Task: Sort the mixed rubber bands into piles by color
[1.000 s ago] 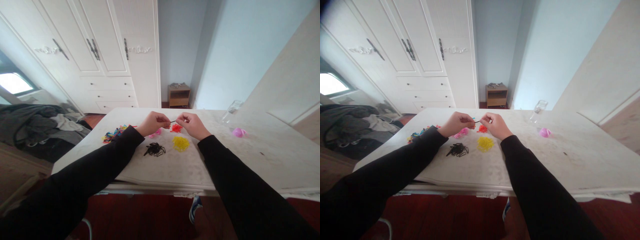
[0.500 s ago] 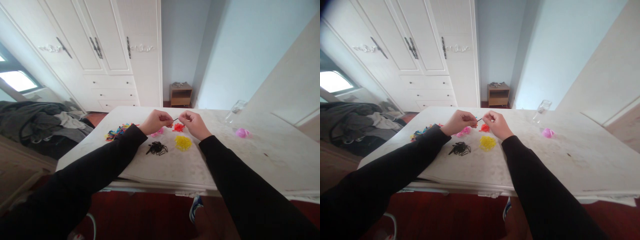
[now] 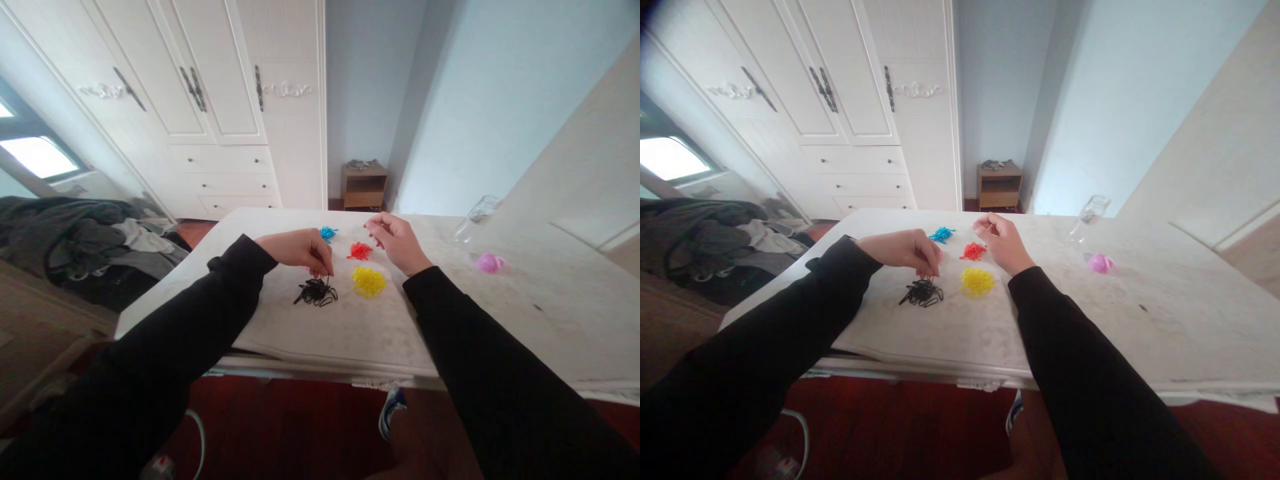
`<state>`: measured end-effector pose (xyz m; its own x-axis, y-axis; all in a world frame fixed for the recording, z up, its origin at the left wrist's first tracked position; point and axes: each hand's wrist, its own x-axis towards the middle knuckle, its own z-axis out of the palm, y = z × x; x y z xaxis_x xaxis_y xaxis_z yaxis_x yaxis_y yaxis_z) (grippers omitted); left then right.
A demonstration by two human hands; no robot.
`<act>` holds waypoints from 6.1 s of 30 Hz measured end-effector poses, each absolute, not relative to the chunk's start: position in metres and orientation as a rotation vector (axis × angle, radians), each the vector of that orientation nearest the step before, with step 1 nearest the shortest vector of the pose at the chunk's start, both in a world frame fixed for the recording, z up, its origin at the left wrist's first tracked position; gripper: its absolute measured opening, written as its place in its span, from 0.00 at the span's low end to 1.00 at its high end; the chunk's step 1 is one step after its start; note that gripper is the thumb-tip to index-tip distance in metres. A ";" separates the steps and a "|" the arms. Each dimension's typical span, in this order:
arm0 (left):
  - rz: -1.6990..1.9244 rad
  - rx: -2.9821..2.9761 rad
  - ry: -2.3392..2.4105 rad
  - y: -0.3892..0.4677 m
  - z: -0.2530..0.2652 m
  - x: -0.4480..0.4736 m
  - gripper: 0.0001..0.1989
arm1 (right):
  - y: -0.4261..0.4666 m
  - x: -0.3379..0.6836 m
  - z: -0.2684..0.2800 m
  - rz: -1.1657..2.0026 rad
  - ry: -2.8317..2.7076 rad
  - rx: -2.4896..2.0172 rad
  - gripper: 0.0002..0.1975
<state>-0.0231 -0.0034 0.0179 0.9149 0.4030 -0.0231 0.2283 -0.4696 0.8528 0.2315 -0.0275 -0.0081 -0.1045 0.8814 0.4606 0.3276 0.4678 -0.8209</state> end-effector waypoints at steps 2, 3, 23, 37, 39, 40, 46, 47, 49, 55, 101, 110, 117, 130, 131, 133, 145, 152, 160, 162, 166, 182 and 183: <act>0.188 2.071 0.430 -0.003 0.018 -0.024 0.05 | -0.028 0.232 -0.008 0.662 -1.669 -1.055 0.13; 0.181 2.067 0.427 -0.003 0.018 -0.024 0.06 | -0.028 0.232 -0.008 0.663 -1.673 -1.055 0.13; 0.563 1.905 0.569 -0.014 0.009 -0.007 0.09 | -0.033 0.231 -0.008 0.666 -1.905 -1.143 0.16; 0.302 1.938 0.481 -0.022 0.006 -0.005 0.10 | -0.032 0.230 -0.008 0.650 -1.914 -1.133 0.17; 0.370 1.921 0.501 -0.021 0.007 -0.006 0.11 | -0.033 0.230 -0.007 0.648 -1.917 -1.137 0.17; 0.424 1.912 0.514 -0.020 0.007 -0.006 0.11 | -0.033 0.230 -0.007 0.653 -1.919 -1.139 0.17; 0.724 1.839 0.586 -0.016 0.004 0.000 0.14 | -0.038 0.229 -0.002 0.794 -1.938 -1.147 0.22; 0.753 1.840 0.606 -0.016 0.003 0.001 0.14 | -0.038 0.229 -0.002 0.822 -1.939 -1.144 0.23; 0.803 1.847 0.640 -0.015 0.002 0.002 0.14 | -0.039 0.229 -0.002 0.866 -1.938 -1.133 0.22; 0.854 1.870 0.676 -0.014 0.000 0.004 0.15 | -0.037 0.229 -0.007 0.889 -1.951 -1.122 0.20; 0.953 1.769 0.799 -0.014 -0.007 0.011 0.12 | -0.030 0.236 -0.005 0.427 -1.734 -1.168 0.08; 0.939 1.821 0.804 -0.012 -0.007 0.010 0.12 | -0.027 0.239 -0.007 0.369 -1.789 -1.368 0.04; 0.964 1.790 0.845 -0.010 -0.010 0.010 0.13 | -0.028 0.240 -0.008 0.345 -1.896 -1.423 0.05; 0.980 1.655 0.840 -0.015 -0.010 0.014 0.14 | -0.028 0.237 -0.008 0.358 -1.874 -1.323 0.04; 0.990 1.643 0.837 -0.015 -0.010 0.014 0.14 | -0.028 0.236 -0.007 0.381 -1.887 -1.286 0.05; 1.011 1.637 0.827 -0.016 -0.009 0.014 0.13 | -0.030 0.234 -0.007 0.437 -1.930 -1.207 0.06; 0.986 1.748 0.777 -0.016 -0.010 0.016 0.12 | -0.033 0.232 -0.006 0.667 -2.049 -1.032 0.16; 0.969 1.708 0.743 -0.015 -0.012 0.016 0.11 | -0.032 0.231 -0.006 0.579 -1.952 -1.024 0.14; 0.963 1.676 0.798 -0.018 -0.008 0.016 0.08 | -0.033 0.232 -0.006 0.568 -1.936 -1.031 0.12; 0.960 1.694 0.811 -0.018 -0.008 0.016 0.08 | -0.033 0.231 -0.006 0.571 -1.937 -1.032 0.11; 0.992 1.729 0.782 -0.021 -0.006 0.016 0.10 | -0.033 0.229 -0.005 0.548 -1.929 -1.033 0.08; 1.211 1.707 0.818 -0.021 -0.001 0.015 0.14 | -0.028 0.234 -0.003 0.401 -1.715 -1.087 0.07; 1.185 1.724 0.805 -0.022 -0.001 0.016 0.13 | -0.030 0.231 -0.003 0.446 -1.764 -1.060 0.07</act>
